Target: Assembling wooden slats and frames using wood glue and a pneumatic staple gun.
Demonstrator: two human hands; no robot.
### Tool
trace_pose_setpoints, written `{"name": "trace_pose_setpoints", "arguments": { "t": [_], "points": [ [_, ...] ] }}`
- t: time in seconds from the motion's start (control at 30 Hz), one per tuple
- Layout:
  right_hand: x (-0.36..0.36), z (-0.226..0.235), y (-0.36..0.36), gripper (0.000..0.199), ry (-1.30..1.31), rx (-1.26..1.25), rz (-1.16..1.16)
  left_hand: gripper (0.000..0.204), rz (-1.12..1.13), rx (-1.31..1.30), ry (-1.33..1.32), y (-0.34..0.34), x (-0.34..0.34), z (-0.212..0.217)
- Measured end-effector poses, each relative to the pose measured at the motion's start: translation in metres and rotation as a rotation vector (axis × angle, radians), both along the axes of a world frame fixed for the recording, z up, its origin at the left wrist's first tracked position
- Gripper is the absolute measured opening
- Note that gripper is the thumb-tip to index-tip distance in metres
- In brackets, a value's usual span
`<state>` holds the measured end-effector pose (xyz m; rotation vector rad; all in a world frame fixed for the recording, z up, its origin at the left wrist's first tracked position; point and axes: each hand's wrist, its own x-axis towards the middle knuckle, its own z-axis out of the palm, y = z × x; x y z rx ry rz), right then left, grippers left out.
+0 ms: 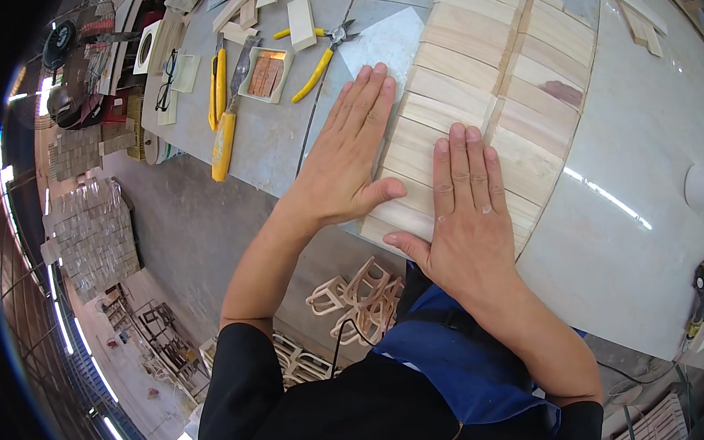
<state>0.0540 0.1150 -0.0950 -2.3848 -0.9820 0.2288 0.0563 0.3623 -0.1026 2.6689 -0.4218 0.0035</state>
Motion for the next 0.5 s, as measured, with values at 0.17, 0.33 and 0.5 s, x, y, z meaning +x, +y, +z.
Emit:
{"name": "trace_pose_setpoints", "arguments": {
  "t": [0.17,0.33,0.5],
  "points": [
    [-0.001,0.0,0.0,0.124,0.01,-0.021,0.004,0.126,-0.025,0.065,0.001,0.0,0.025,-0.001],
    [-0.001,0.0,0.0,0.123,0.017,-0.011,-0.007,0.124,-0.056,0.071,-0.017,-0.005,0.031,-0.002],
    [0.001,-0.001,-0.002,0.121,0.034,-0.016,0.001,0.122,-0.064,0.053,-0.008,-0.006,0.031,-0.003]
  ]
}}
